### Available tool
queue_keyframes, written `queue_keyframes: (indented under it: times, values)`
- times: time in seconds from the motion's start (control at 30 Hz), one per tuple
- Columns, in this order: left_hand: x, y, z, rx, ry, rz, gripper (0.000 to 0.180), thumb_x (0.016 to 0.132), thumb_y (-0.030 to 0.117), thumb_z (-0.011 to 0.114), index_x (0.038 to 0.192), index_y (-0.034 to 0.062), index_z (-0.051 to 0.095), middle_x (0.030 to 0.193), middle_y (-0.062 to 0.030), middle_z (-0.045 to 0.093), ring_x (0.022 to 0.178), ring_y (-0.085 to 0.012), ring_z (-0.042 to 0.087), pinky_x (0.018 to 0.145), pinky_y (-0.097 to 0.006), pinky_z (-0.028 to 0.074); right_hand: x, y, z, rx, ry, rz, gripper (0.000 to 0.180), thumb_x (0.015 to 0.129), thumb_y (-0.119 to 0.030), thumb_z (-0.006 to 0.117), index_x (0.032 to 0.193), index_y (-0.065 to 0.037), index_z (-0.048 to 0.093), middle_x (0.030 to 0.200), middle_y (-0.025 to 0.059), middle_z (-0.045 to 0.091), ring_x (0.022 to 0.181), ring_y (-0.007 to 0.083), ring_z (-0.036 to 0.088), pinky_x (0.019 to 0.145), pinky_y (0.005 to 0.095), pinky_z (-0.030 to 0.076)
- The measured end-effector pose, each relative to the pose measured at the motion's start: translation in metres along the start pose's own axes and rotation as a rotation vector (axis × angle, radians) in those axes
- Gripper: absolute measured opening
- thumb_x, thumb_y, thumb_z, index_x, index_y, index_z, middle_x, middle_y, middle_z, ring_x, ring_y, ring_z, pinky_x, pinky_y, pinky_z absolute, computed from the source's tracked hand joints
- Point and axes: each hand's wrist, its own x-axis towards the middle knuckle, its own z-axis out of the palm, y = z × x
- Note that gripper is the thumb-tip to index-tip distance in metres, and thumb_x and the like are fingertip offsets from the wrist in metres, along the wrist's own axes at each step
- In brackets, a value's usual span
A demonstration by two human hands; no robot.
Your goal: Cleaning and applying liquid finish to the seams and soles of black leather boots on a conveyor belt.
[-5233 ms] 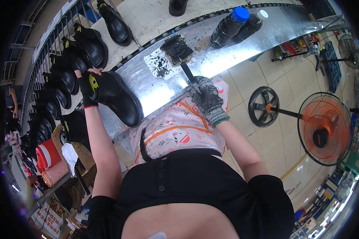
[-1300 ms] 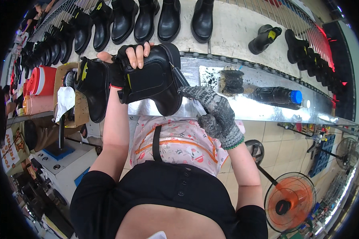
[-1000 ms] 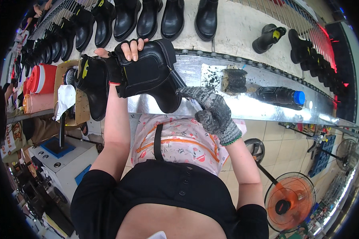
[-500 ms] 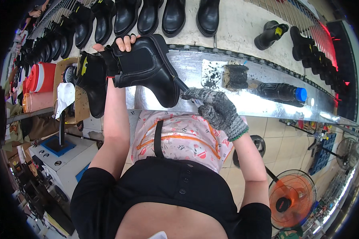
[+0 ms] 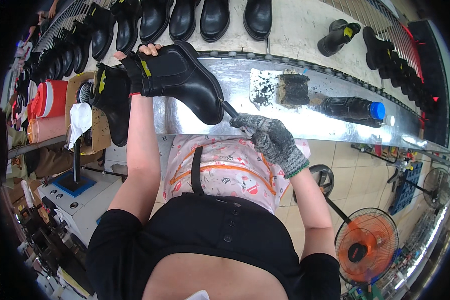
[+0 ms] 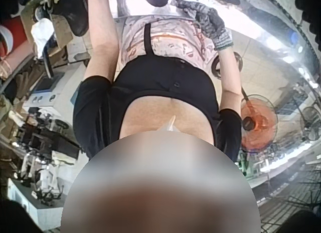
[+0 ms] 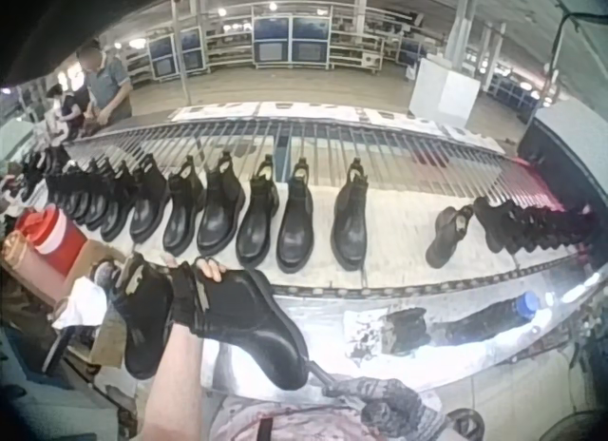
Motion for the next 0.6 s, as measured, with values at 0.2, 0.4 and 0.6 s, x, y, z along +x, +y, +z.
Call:
queue_keyframes:
  times: [0.2,0.4,0.6]
  values:
    - [0.005,-0.002,-0.002,0.044,0.306,0.033,0.096,0.068,0.088,0.016,0.058,-0.0001,0.054,0.062,-0.0143,0.054,0.076,-0.0279,0.053,0.087,-0.035,0.041,-0.009,0.013,0.004,0.086,-0.017,0.138,0.025,0.089,-0.011,0.052,0.109,-0.004,0.064,0.101,0.015,0.067,0.09,0.0254,0.065,0.081,0.032,0.049]
    - [0.005,0.002,0.01,0.204,0.419,0.055,0.097,0.069,0.088,0.016,0.055,-0.0008,0.053,0.062,-0.0167,0.056,0.073,-0.0297,0.055,0.086,-0.036,0.042,-0.016,0.028,0.009,0.256,-0.002,0.146,0.036,0.084,-0.013,0.056,0.117,0.001,0.059,0.106,0.0142,0.066,0.096,0.0174,0.062,0.088,0.0309,0.047]
    - [0.012,-0.001,-0.001,0.299,0.403,0.039,0.098,0.07,0.088,0.017,0.059,-0.0021,0.055,0.067,-0.0179,0.059,0.075,-0.0285,0.057,0.085,-0.036,0.044,-0.023,0.04,0.02,0.448,0.049,0.188,0.044,0.083,-0.018,0.056,0.122,0.002,0.055,0.107,0.0143,0.065,0.102,0.0175,0.059,0.093,0.0311,0.044]
